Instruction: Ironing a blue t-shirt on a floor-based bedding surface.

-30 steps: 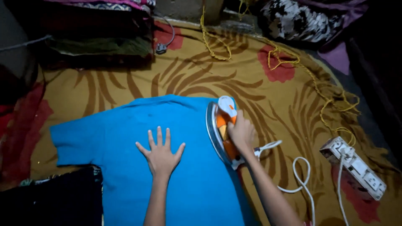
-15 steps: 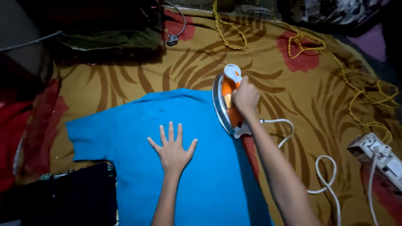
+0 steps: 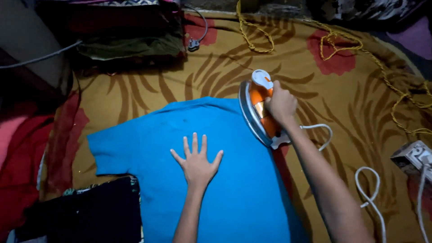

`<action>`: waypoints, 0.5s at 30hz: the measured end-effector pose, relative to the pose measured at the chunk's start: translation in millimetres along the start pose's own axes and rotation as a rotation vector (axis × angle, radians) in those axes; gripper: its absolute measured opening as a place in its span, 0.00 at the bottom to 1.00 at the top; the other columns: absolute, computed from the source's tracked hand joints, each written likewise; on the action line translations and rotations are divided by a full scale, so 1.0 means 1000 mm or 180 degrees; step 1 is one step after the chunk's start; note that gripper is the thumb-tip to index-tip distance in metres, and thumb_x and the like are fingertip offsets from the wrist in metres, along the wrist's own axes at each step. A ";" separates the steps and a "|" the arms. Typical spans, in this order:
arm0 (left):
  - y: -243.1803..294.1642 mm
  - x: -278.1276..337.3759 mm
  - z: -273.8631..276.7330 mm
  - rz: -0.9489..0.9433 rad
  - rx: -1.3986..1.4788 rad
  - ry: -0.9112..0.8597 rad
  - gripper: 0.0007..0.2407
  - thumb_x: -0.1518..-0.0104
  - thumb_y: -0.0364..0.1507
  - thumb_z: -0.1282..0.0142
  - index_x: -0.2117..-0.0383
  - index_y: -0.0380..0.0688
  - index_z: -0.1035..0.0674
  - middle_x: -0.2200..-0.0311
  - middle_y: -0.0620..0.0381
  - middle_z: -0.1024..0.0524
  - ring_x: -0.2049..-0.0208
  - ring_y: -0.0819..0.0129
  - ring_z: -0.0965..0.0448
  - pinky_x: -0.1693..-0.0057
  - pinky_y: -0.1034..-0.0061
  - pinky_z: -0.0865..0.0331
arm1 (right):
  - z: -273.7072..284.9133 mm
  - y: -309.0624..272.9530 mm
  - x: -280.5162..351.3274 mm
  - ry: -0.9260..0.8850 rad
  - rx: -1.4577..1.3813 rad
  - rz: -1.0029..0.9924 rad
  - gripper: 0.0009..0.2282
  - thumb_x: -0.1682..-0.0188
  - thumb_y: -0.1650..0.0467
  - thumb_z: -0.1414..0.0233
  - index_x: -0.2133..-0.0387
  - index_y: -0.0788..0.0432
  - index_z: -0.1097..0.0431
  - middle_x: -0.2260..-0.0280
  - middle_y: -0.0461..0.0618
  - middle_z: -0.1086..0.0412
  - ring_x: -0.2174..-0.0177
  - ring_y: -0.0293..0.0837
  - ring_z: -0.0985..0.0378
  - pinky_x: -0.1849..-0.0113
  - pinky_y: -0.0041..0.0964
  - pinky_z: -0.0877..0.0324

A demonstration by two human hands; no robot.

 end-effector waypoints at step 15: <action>0.004 -0.004 0.007 0.0008 -0.0169 0.0008 0.34 0.42 0.60 0.60 0.31 0.60 0.38 0.29 0.52 0.49 0.28 0.44 0.55 0.35 0.22 0.71 | -0.011 0.060 -0.041 -0.0249 -0.0038 0.1006 0.20 0.59 0.64 0.39 0.53 0.52 0.32 0.67 0.66 0.25 0.65 0.69 0.23 0.62 0.63 0.29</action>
Point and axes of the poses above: each hand's wrist, its own x-axis away from the middle knuckle, its own z-axis out of the back of the hand, y = z × x, the point moved 4 cm from there along -x, towards the middle knuckle
